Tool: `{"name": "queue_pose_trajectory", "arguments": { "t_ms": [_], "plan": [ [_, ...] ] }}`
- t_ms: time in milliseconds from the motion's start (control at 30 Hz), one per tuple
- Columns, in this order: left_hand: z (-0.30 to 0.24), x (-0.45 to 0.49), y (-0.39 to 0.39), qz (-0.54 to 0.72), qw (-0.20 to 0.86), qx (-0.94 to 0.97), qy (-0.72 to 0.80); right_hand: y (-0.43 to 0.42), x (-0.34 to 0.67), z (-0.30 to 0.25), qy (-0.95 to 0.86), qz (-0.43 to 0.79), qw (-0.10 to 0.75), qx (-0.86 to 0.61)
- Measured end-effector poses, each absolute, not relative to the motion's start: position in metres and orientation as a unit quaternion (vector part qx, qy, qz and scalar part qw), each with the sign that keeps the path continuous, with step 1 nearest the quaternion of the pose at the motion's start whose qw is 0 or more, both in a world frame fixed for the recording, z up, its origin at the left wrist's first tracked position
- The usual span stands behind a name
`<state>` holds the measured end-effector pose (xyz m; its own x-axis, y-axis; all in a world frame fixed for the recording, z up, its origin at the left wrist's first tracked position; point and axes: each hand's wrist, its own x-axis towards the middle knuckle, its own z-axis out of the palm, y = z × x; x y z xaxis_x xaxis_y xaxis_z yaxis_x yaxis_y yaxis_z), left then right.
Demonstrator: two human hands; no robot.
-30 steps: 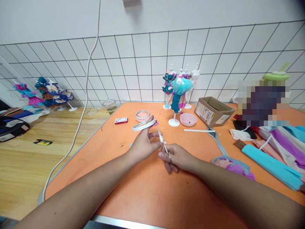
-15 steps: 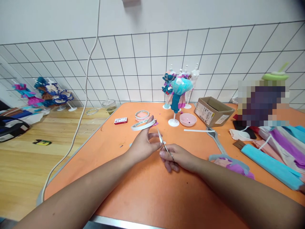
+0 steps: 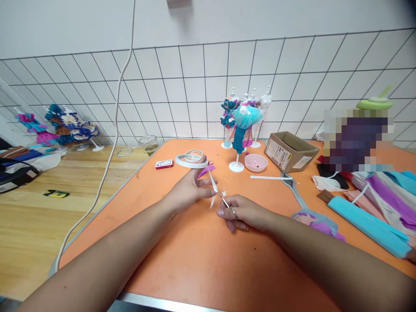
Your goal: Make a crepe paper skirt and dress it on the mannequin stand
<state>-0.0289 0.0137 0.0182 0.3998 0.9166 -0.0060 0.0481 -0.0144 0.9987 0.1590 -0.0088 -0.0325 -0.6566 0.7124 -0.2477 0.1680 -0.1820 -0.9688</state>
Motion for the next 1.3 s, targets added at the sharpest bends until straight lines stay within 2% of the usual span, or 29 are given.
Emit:
{"name": "queue_pose_trajectory", "arguments": {
  "t_ms": [133, 233, 300, 467, 700, 800, 867, 933, 1033, 1133, 1200, 1300],
  "plan": [
    [0.023, -0.039, 0.024, 0.34, 0.668, 0.551, 0.367, -0.008, 0.159, -0.029, -0.603, 0.687, 0.184, -0.36],
    [0.023, -0.044, 0.031, 0.353, 0.674, 0.541, 0.359, -0.007, 0.159, -0.023, -0.615, 0.66, 0.186, -0.389],
    [0.02, -0.046, 0.034, 0.361, 0.655, 0.551, 0.37, -0.006, 0.16, -0.018, -0.648, 0.588, 0.195, -0.443],
    [0.016, -0.048, 0.038, 0.308, 0.512, 0.638, 0.485, -0.003, 0.169, -0.011, -0.734, 0.326, 0.219, -0.554],
    [0.013, -0.045, 0.038, 0.17, 0.277, 0.754, 0.571, -0.005, 0.169, -0.009, -0.754, 0.197, 0.16, -0.606],
    [0.012, -0.044, 0.036, 0.122, 0.165, 0.8, 0.564, -0.006, 0.17, -0.008, -0.796, 0.111, 0.124, -0.582],
    [0.012, -0.044, 0.034, 0.119, 0.126, 0.822, 0.543, -0.006, 0.172, -0.007, -0.819, 0.061, 0.114, -0.558],
    [0.012, -0.043, 0.032, 0.105, 0.153, 0.825, 0.534, -0.006, 0.173, -0.006, -0.824, 0.028, 0.111, -0.554],
    [0.014, -0.043, 0.031, 0.081, 0.298, 0.793, 0.526, -0.005, 0.176, -0.005, -0.814, 0.011, 0.108, -0.571],
    [0.014, -0.043, 0.033, 0.129, 0.408, 0.742, 0.516, 0.0, 0.181, -0.009, -0.8, 0.081, 0.068, -0.59],
    [0.012, -0.044, 0.035, 0.156, 0.428, 0.72, 0.524, 0.006, 0.185, -0.015, -0.773, 0.157, 0.065, -0.611],
    [0.007, -0.045, 0.035, 0.158, 0.371, 0.755, 0.517, 0.017, 0.191, -0.026, -0.733, 0.256, 0.091, -0.624]
  ]
}}
